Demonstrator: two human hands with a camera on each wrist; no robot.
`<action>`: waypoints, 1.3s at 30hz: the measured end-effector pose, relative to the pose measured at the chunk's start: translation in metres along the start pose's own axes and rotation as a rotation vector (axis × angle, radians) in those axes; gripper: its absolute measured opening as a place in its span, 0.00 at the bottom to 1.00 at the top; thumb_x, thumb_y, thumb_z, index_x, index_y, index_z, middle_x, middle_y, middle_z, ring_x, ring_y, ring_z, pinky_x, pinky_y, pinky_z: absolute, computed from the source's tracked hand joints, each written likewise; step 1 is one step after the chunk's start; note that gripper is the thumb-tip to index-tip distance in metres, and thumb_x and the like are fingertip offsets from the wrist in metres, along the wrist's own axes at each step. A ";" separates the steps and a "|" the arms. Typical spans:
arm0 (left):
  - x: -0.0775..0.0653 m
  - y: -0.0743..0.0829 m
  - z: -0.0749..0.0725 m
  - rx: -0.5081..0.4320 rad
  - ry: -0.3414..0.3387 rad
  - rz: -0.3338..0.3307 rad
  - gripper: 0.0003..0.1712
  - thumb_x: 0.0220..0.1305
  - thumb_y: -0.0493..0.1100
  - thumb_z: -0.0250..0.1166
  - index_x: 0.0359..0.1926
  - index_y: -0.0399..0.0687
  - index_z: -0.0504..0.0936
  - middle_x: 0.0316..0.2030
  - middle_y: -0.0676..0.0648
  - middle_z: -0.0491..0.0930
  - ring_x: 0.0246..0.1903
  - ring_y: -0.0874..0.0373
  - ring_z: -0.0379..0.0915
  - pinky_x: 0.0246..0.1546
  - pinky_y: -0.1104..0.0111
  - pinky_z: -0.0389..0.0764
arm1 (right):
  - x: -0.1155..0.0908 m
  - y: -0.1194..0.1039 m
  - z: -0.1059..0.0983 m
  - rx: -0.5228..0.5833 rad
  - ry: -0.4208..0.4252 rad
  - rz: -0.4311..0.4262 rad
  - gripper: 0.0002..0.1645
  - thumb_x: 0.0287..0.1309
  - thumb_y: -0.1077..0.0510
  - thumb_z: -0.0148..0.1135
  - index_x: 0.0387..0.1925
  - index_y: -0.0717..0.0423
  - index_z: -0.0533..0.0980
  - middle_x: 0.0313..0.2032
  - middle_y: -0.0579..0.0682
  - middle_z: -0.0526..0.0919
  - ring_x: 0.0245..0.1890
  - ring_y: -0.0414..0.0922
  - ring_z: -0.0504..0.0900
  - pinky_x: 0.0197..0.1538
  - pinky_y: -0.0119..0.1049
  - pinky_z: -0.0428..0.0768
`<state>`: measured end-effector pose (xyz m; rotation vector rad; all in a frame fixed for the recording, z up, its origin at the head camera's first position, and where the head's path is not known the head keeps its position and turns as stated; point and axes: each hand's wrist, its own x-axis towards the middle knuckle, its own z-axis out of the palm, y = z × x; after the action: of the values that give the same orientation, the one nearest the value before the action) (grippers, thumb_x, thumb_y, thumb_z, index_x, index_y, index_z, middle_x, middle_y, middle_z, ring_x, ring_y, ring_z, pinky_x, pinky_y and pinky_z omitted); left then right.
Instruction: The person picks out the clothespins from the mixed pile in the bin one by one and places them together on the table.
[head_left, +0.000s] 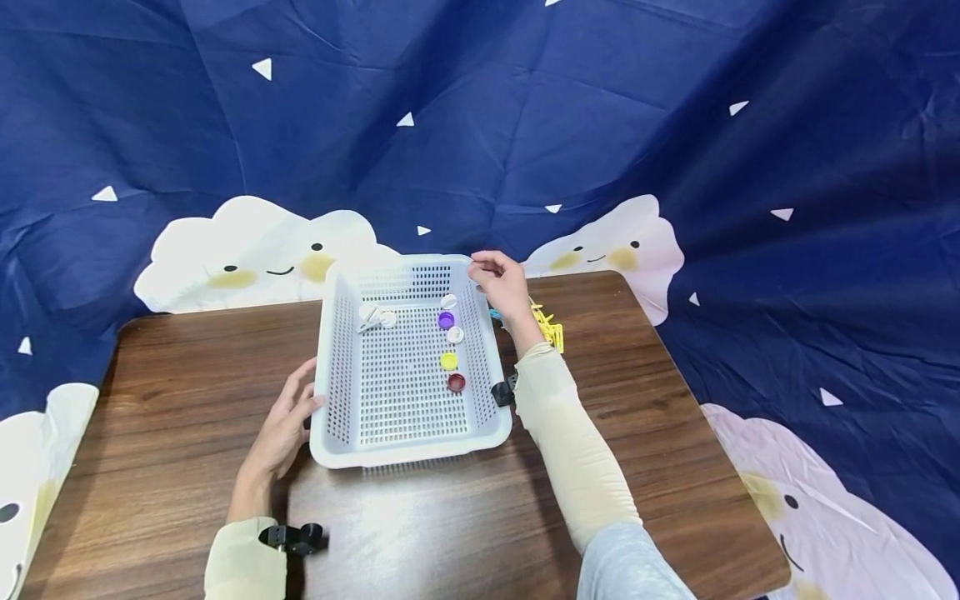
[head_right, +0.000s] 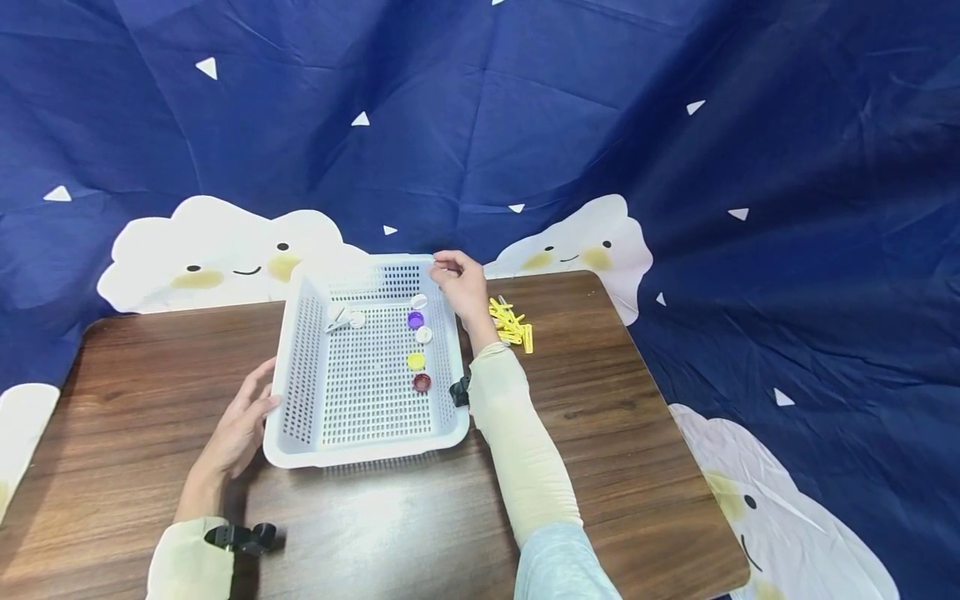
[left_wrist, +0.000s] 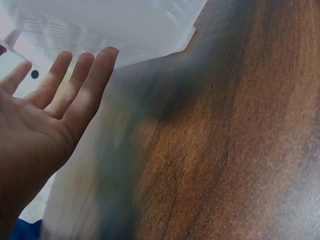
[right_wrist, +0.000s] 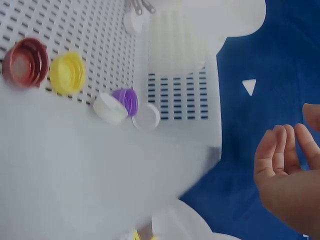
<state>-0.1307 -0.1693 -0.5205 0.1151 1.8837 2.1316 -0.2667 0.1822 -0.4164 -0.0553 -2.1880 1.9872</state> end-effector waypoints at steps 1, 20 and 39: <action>0.000 0.000 0.000 -0.001 0.001 -0.001 0.36 0.78 0.41 0.51 0.80 0.59 0.48 0.70 0.31 0.60 0.55 0.56 0.74 0.46 0.53 0.80 | -0.001 0.000 0.002 0.001 -0.002 -0.003 0.14 0.61 0.68 0.66 0.49 0.68 0.81 0.36 0.50 0.83 0.32 0.35 0.79 0.37 0.30 0.79; -0.003 -0.004 0.001 -0.010 0.003 -0.010 0.36 0.79 0.42 0.51 0.80 0.59 0.48 0.71 0.33 0.60 0.57 0.57 0.73 0.48 0.56 0.79 | -0.013 0.037 0.039 -0.076 -0.224 0.070 0.26 0.61 0.57 0.70 0.59 0.62 0.79 0.49 0.53 0.82 0.48 0.47 0.79 0.56 0.41 0.77; 0.001 -0.001 -0.001 -0.001 -0.009 0.013 0.36 0.79 0.41 0.51 0.80 0.58 0.48 0.70 0.31 0.60 0.56 0.56 0.73 0.47 0.53 0.79 | -0.005 0.049 0.055 -0.108 -0.353 0.105 0.30 0.61 0.63 0.69 0.64 0.64 0.75 0.61 0.63 0.77 0.48 0.47 0.79 0.52 0.39 0.77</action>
<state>-0.1321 -0.1699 -0.5223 0.1363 1.8824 2.1366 -0.2757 0.1328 -0.4702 0.1840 -2.5562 2.0641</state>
